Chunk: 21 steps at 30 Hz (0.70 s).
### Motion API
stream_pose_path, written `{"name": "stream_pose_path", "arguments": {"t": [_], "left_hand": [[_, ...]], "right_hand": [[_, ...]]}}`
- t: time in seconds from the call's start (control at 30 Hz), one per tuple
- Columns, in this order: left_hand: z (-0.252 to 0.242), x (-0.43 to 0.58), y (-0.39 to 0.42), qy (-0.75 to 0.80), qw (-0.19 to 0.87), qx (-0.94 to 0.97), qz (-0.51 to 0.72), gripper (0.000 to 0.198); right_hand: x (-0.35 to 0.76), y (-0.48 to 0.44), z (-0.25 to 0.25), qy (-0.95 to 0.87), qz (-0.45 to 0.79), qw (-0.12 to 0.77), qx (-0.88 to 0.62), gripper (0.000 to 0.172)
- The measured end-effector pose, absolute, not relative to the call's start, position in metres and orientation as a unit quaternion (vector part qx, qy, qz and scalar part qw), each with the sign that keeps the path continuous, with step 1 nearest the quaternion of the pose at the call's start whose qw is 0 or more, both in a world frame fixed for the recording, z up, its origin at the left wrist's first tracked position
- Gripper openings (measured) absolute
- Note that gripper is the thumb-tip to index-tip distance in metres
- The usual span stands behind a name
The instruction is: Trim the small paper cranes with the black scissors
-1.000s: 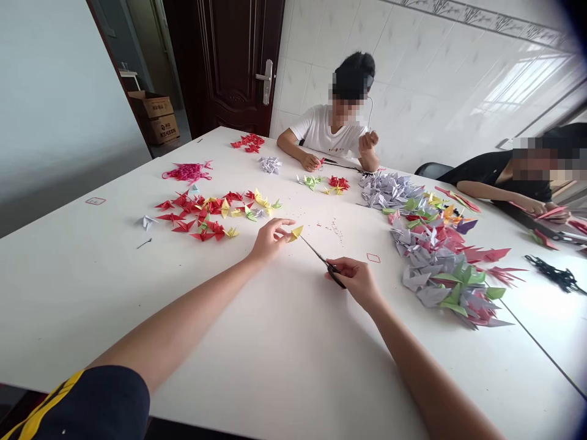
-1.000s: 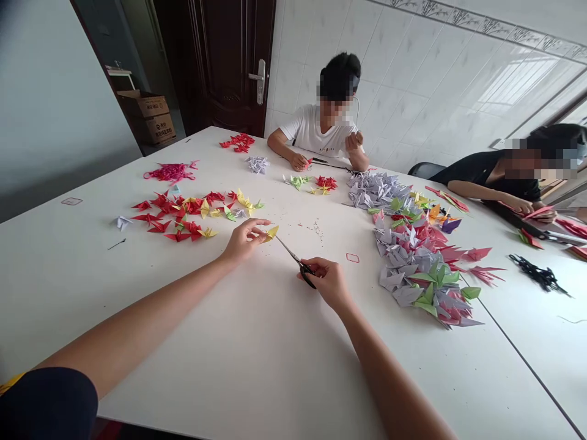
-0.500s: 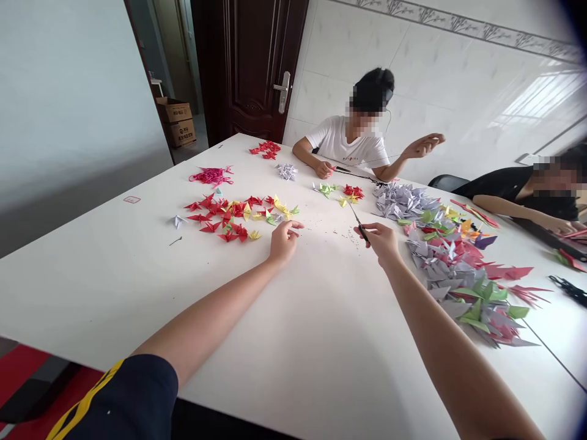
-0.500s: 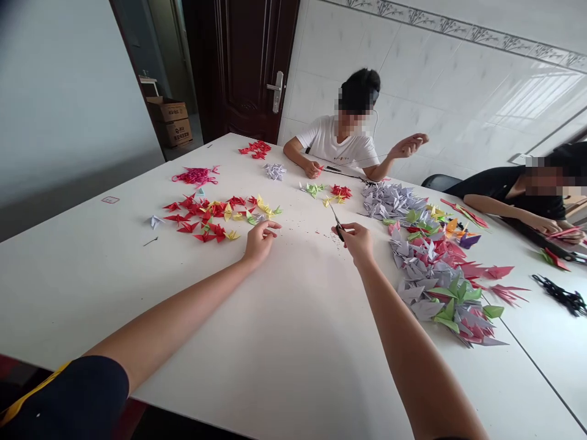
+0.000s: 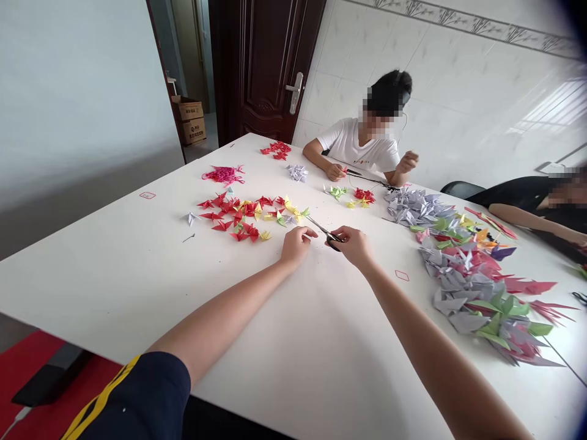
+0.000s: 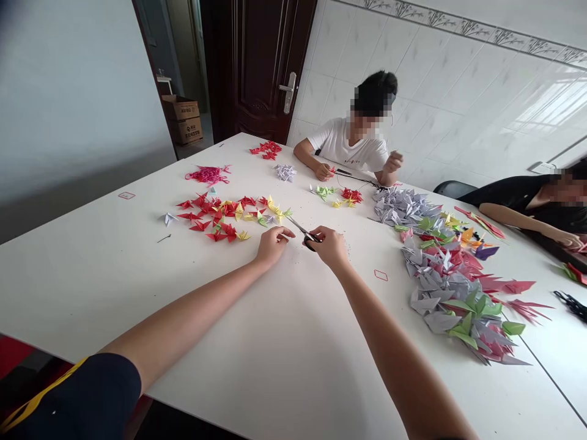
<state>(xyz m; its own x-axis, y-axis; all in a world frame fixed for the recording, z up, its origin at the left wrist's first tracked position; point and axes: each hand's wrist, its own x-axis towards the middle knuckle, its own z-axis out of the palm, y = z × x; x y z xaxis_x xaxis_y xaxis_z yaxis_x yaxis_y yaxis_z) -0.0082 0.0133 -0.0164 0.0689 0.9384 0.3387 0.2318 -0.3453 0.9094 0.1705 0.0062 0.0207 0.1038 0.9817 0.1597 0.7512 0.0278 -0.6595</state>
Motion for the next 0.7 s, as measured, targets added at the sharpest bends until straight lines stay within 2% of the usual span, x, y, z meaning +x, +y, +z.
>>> {"name": "stream_pose_path", "arguments": {"t": [0.13, 0.4, 0.7], "left_hand": [[-0.019, -0.008, 0.015, 0.456, 0.349, 0.633, 0.52, 0.037], [-0.017, -0.008, 0.013, 0.466, 0.353, 0.629, 0.512, 0.035], [-0.016, -0.008, 0.014, 0.461, 0.366, 0.624, 0.514, 0.032]], "right_hand": [[0.157, 0.017, 0.025, -0.65, 0.19, 0.267, -0.686, 0.032], [0.157, 0.024, 0.027, -0.641, 0.202, 0.288, -0.682, 0.039], [0.156, 0.025, 0.035, -0.683, 0.163, 0.257, -0.664, 0.028]]}}
